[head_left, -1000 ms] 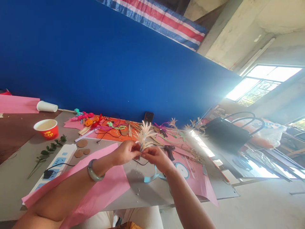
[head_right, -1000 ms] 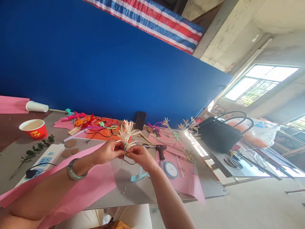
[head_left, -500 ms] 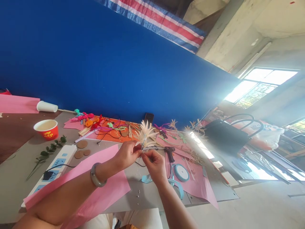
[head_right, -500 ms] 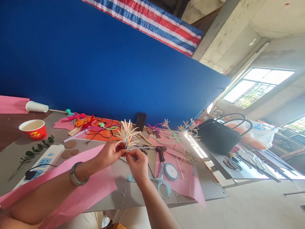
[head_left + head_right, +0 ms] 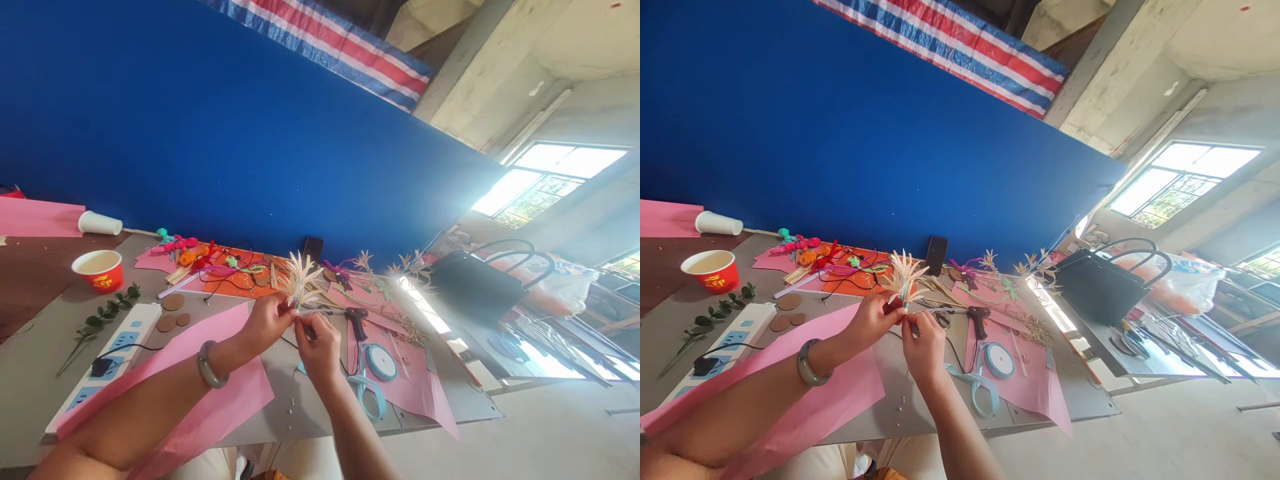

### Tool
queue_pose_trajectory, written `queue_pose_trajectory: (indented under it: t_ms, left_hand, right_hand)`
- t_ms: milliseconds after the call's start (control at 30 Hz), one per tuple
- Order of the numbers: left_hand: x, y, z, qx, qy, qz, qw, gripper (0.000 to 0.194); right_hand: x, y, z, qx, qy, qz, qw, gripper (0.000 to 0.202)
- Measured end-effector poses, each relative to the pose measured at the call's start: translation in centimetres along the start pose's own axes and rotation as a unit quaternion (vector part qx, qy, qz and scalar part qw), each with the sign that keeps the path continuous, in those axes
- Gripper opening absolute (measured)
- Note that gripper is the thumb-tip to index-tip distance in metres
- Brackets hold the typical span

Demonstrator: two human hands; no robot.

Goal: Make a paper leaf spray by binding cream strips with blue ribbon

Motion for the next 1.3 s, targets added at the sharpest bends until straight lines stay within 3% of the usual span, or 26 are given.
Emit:
queue_pose_trajectory:
  t_ms: [500, 800, 900, 1033, 1167, 1300]
  left_hand:
    - [-1.5, 0.1, -0.2, 0.067, 0.004, -0.012, 0.998, 0.007]
    - [-2.7, 0.1, -0.7, 0.093, 0.011, -0.008, 0.996, 0.007]
    - [-2.0, -0.3, -0.9, 0.031, 0.032, 0.104, 0.994, 0.017]
    - [-0.6, -1.1, -0.8, -0.122, 0.112, 0.269, 0.949, 0.028]
    - [0.4, -1.5, -0.1, -0.239, 0.126, 0.305, 0.913, 0.024]
    - [0.5, -1.6, 0.1, -0.257, 0.117, 0.32, 0.905, 0.025]
  right_hand:
    - [0.2, -1.6, 0.9, -0.014, 0.073, 0.14, 0.987, 0.023]
    - [-0.1, -1.5, 0.2, -0.021, 0.087, 0.132, 0.987, 0.021]
    - [0.0, -0.7, -0.2, -0.011, 0.044, 0.057, 0.997, 0.018]
    - [0.3, 0.4, -0.8, -0.031, -0.073, -0.09, 0.993, 0.015]
    - [0.5, 0.2, -0.7, -0.099, -0.189, -0.23, 0.949, 0.02]
    - [0.8, -0.8, -0.2, -0.144, -0.265, -0.336, 0.892, 0.026]
Point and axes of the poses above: each hand's wrist, its own z-axis away from the middle knuckle, its own y-axis out of the back of the hand, x = y × z, the point moved 7 cm from there along -z, towards the middle knuckle, and after that the axes turned 12 degrees about x, right-handed, at the moved point
